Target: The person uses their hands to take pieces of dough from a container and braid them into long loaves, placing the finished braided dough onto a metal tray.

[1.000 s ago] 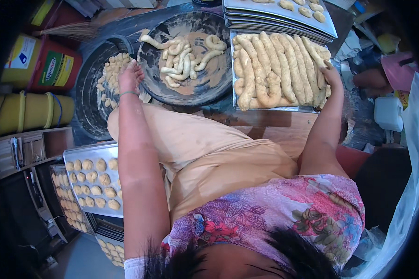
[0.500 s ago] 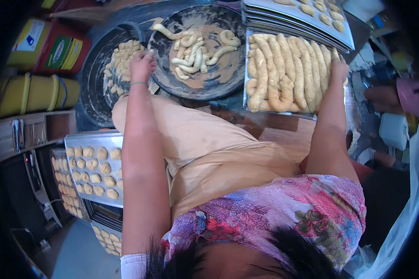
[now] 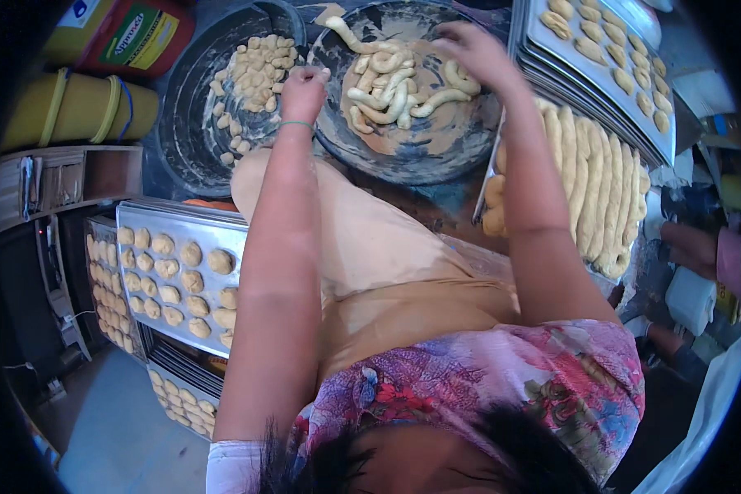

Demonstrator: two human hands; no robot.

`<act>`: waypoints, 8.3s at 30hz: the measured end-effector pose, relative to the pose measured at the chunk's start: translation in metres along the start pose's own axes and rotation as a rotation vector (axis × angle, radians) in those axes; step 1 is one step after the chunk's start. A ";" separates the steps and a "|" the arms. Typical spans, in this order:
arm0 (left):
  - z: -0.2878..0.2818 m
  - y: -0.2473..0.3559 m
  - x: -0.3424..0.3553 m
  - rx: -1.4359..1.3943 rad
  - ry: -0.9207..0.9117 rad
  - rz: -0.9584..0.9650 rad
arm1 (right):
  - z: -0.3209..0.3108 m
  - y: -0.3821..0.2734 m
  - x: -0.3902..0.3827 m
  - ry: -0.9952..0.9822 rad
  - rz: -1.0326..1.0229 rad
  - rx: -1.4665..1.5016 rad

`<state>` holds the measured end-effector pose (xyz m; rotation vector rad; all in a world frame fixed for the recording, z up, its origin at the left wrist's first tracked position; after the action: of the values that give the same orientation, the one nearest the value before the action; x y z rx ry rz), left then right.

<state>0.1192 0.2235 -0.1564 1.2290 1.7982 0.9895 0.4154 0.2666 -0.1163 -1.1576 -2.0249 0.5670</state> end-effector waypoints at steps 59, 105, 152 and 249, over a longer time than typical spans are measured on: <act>0.047 0.034 -0.001 -0.637 -0.640 -0.373 | 0.119 -0.026 0.024 0.028 0.673 0.682; 0.025 0.012 -0.047 0.417 -0.675 -0.148 | -0.302 0.088 -0.418 0.187 1.285 0.000; -0.001 0.029 0.062 -0.106 -0.174 -0.019 | 0.474 0.128 -0.031 0.608 1.253 0.717; 0.031 0.044 0.039 0.021 -0.375 0.104 | 0.267 0.162 -0.165 -0.065 1.197 -0.589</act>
<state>0.1528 0.2773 -0.1363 1.4269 1.4673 0.7374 0.3547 0.1991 -0.4574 -2.7424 -1.3648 0.5372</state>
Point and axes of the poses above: each hand's wrist, its own x-axis towards the middle knuckle, its own z-axis out of the palm, y = z × x, the point moved 4 cm from there along x, towards the middle knuckle, and after that the axes turned 6 degrees about x, right-handed, at the moved point
